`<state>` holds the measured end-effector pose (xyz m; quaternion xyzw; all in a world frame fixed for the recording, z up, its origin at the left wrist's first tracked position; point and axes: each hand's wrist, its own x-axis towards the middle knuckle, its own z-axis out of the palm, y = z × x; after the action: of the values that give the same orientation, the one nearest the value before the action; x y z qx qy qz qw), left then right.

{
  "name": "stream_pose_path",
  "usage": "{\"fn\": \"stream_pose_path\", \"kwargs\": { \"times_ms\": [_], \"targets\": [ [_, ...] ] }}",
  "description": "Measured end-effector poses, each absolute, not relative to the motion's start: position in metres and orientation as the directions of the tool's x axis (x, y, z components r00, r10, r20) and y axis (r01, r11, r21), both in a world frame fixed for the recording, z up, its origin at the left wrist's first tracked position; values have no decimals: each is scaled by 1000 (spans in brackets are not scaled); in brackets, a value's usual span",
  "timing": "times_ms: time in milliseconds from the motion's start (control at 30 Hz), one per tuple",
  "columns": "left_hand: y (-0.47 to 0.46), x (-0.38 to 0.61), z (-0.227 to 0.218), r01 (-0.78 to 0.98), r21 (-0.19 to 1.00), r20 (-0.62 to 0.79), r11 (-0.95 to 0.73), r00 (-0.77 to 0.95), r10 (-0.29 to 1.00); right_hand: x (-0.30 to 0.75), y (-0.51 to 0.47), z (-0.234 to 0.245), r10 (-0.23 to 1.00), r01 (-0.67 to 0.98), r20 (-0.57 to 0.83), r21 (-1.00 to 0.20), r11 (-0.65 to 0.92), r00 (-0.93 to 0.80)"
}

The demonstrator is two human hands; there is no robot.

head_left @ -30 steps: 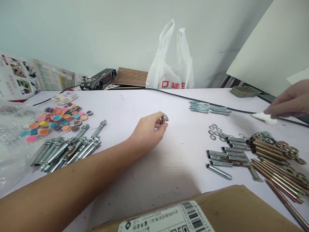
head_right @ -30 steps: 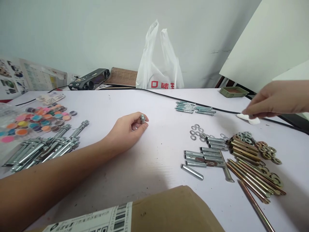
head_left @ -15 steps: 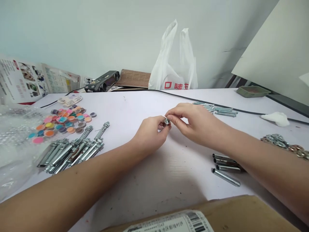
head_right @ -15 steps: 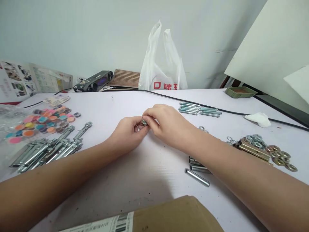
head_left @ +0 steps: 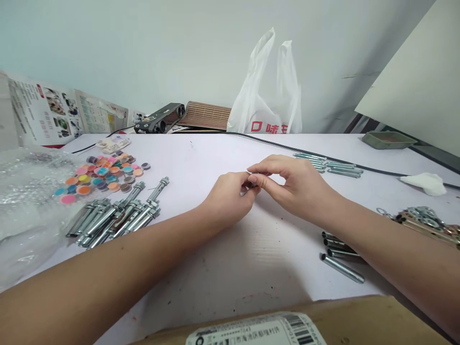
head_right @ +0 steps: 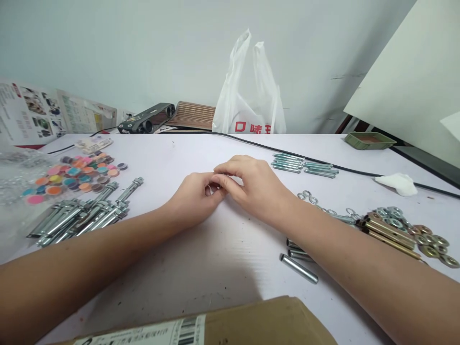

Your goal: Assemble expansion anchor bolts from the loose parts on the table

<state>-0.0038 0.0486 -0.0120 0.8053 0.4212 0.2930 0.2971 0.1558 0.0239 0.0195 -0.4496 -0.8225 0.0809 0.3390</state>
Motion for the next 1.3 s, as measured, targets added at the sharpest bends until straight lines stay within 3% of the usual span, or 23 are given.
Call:
{"fn": "stream_pose_path", "kwargs": {
  "times_ms": [367, 767, 1033, 1300],
  "targets": [
    [49, -6, -11, 526, 719, 192, -455, 478, 857, 162, 22, 10, 766, 714, 537, -374, 592, -354],
    [50, -5, -9, 500, 743, 170, -446, 503, 847, 161, 22, 10, 816, 649, 456, -508, 567, -356],
    [49, -8, -10, 528, 727, 155, -439, 497, 854, 161, 26, 8, 850, 759, 469, -456, 466, -240],
    [48, -5, -7, 498, 752, 158, -431, 499, 852, 161, 24, 6, 780, 702, 518, -405, 585, -351]
  ]
}}
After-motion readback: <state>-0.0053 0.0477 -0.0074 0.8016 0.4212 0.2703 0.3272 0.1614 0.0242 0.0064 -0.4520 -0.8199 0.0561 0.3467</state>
